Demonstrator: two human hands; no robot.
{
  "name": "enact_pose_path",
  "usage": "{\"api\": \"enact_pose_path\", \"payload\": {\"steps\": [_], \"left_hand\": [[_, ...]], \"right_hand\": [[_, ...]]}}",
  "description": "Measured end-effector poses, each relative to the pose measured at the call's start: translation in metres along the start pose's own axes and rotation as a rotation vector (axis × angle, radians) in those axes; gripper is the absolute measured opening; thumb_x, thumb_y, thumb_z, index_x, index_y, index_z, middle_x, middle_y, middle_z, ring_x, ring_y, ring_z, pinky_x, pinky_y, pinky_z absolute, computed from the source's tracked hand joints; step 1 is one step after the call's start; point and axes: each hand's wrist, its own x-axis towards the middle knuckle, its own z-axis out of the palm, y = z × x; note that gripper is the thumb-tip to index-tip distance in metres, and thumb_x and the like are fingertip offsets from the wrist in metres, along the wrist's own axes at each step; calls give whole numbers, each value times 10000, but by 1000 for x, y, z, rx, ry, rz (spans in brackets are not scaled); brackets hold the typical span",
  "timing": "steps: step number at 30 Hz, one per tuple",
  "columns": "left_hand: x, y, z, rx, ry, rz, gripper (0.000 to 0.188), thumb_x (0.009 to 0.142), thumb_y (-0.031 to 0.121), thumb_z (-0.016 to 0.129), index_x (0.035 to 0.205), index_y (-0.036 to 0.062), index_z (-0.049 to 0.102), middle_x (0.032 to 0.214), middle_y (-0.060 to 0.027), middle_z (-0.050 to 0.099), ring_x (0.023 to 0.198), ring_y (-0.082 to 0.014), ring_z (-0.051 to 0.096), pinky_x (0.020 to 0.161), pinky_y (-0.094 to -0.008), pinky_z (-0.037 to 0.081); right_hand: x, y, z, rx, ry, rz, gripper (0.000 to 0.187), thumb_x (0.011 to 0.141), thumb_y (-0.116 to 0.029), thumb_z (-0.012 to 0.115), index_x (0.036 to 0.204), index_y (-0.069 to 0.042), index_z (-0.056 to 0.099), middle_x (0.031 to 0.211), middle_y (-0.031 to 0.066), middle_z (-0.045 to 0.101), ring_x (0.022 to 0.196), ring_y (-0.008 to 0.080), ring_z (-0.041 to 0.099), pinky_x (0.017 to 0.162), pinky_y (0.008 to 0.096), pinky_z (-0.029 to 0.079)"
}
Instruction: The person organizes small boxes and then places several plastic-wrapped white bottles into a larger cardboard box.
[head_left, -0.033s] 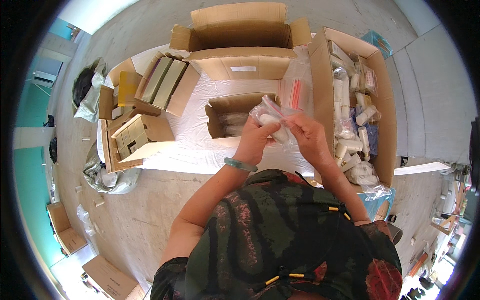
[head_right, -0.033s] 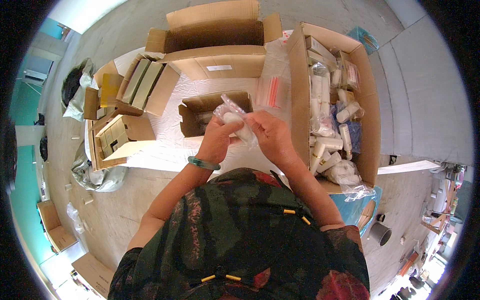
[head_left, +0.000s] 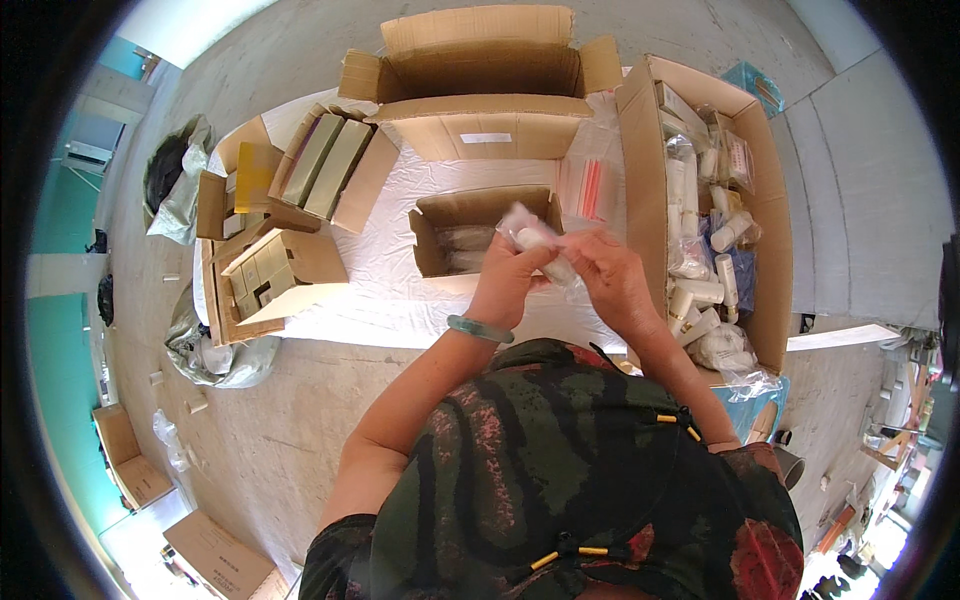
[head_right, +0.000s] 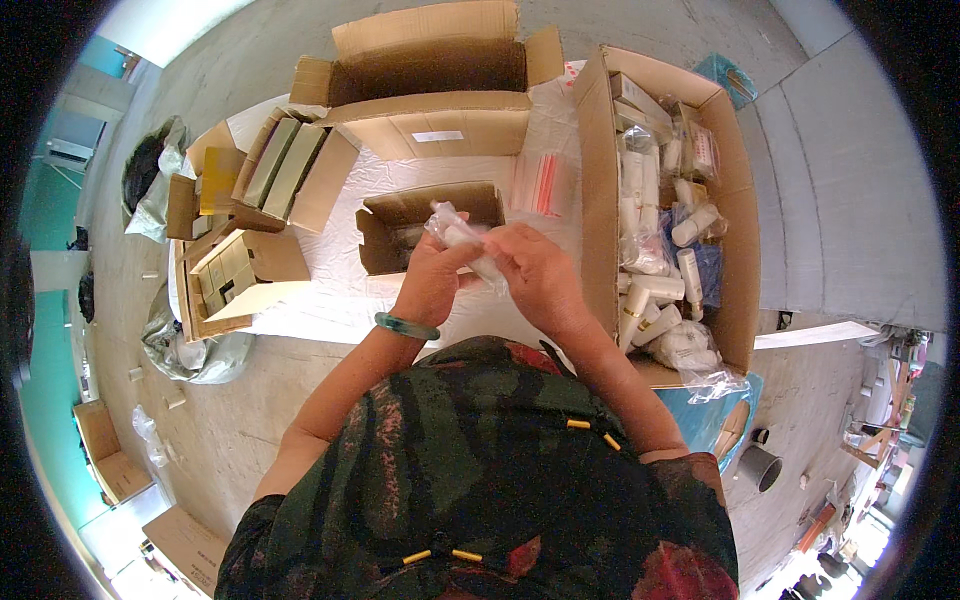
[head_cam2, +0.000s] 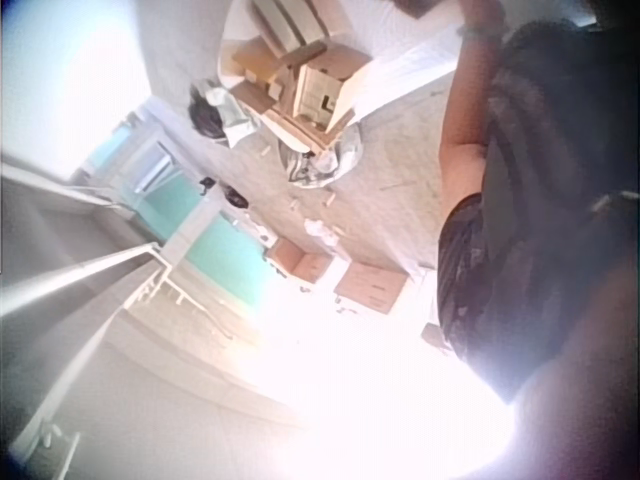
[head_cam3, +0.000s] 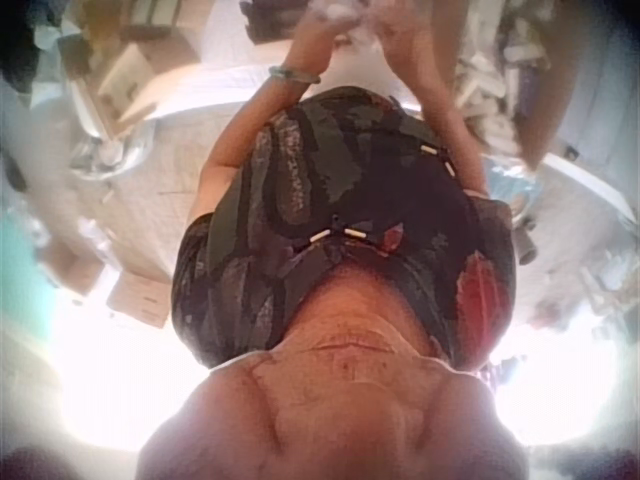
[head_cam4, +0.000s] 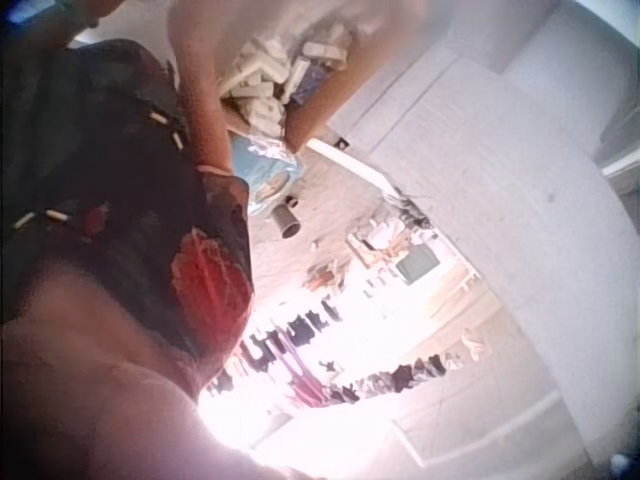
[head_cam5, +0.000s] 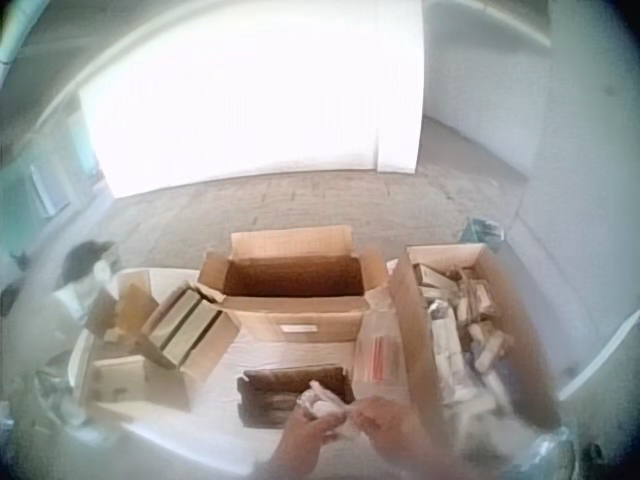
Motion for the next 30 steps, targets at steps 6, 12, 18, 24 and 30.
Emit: {"api": "enact_pose_path", "payload": {"steps": [6, 12, 18, 24, 30], "left_hand": [[19, -33, -18, 60, -9, 248, 328, 849, 84, 501, 1171, 95, 439, 1079, -57, 556, 978, -183, 548, 787, -372, 465], [5, -2, -11, -462, -304, -24, 330, 853, 55, 473, 1180, 89, 446, 1139, -68, 535, 1040, -207, 525, 888, -417, 430], [0, 10, -14, -393, -241, -68, 428, 811, 43, 557, 1217, 90, 429, 1178, -79, 525, 1098, -234, 511, 934, -463, 423], [2, 11, -22, -288, -233, -50, 459, 792, 48, 602, 1215, 77, 425, 1173, -97, 531, 1058, -246, 544, 885, -434, 474], [4, 15, -20, -290, -142, -53, 258, 847, 45, 516, 1100, 85, 485, 1075, -72, 560, 978, -195, 563, 824, -371, 492]], "right_hand": [[-2, -4, 17, -231, 1, -250, 325, 786, -88, 597, 1107, -59, 555, 1101, 136, 555, 988, 325, 534, 839, 391, 448], [0, 14, 17, -254, 14, -230, 401, 763, -43, 593, 1157, -71, 526, 1122, 145, 537, 1008, 334, 525, 865, 393, 440], [1, 24, 5, 75, -17, -124, 345, 751, 40, 593, 1067, -99, 607, 1098, 113, 545, 1006, 258, 543, 852, 326, 444], [3, 23, -5, 238, -66, -73, 278, 742, 63, 595, 972, -89, 631, 1113, 116, 544, 1000, 249, 554, 845, 320, 458], [6, -3, -6, -161, -76, -205, 321, 727, -7, 636, 1032, -83, 573, 1152, 129, 520, 1086, 313, 491, 916, 380, 416]]}}
